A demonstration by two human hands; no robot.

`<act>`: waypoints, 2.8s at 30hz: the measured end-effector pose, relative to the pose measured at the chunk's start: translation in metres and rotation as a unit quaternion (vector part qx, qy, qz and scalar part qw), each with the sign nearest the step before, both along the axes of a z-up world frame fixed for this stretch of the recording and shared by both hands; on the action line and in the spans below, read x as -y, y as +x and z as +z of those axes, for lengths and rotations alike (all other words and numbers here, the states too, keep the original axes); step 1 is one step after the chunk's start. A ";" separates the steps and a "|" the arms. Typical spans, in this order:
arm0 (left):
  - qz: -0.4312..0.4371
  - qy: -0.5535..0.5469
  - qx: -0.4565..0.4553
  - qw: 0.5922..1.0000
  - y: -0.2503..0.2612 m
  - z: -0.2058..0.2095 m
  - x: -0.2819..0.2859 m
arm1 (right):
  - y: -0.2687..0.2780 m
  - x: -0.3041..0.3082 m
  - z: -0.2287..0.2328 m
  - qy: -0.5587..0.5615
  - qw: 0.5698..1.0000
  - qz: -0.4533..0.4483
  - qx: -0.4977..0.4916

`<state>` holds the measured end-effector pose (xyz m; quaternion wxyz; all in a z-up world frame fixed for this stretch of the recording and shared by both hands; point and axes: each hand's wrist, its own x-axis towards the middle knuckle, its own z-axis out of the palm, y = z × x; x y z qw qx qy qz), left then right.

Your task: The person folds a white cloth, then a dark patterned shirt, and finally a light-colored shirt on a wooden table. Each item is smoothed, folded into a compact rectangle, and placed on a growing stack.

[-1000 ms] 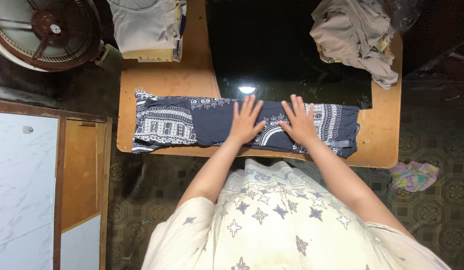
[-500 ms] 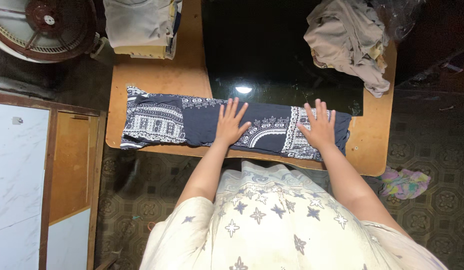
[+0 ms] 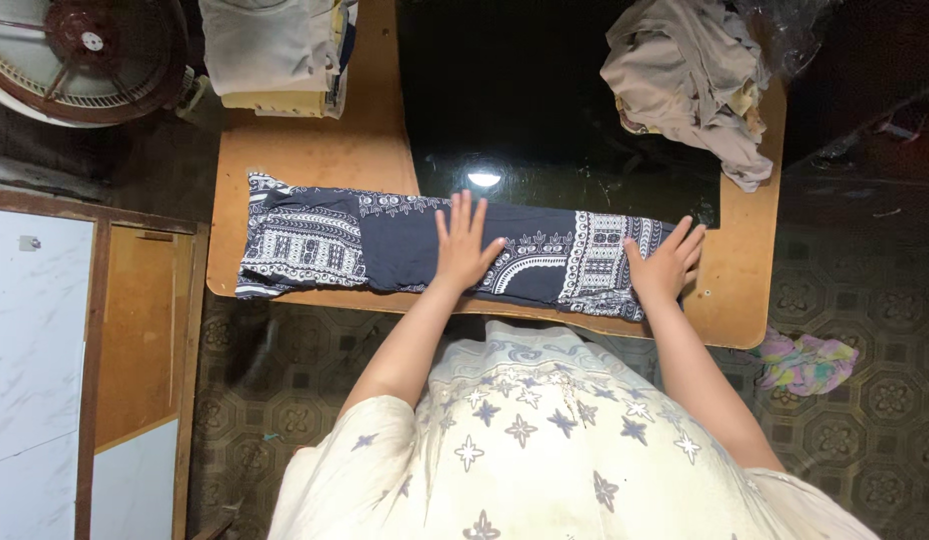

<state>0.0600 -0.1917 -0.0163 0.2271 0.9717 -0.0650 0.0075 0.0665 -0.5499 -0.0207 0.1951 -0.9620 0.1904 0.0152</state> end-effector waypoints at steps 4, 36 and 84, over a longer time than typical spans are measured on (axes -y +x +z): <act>-0.051 -0.058 -0.001 0.997 -0.006 0.014 0.037 | 0.001 0.009 -0.010 0.045 0.997 -0.056 -0.020; 0.130 -0.498 -0.303 0.803 0.005 -0.034 -0.010 | 0.010 -0.116 0.051 0.422 0.878 0.089 -0.207; 0.073 -0.257 -0.157 0.951 -0.039 -0.030 -0.012 | -0.019 -0.134 -0.012 0.546 0.834 -0.008 -0.074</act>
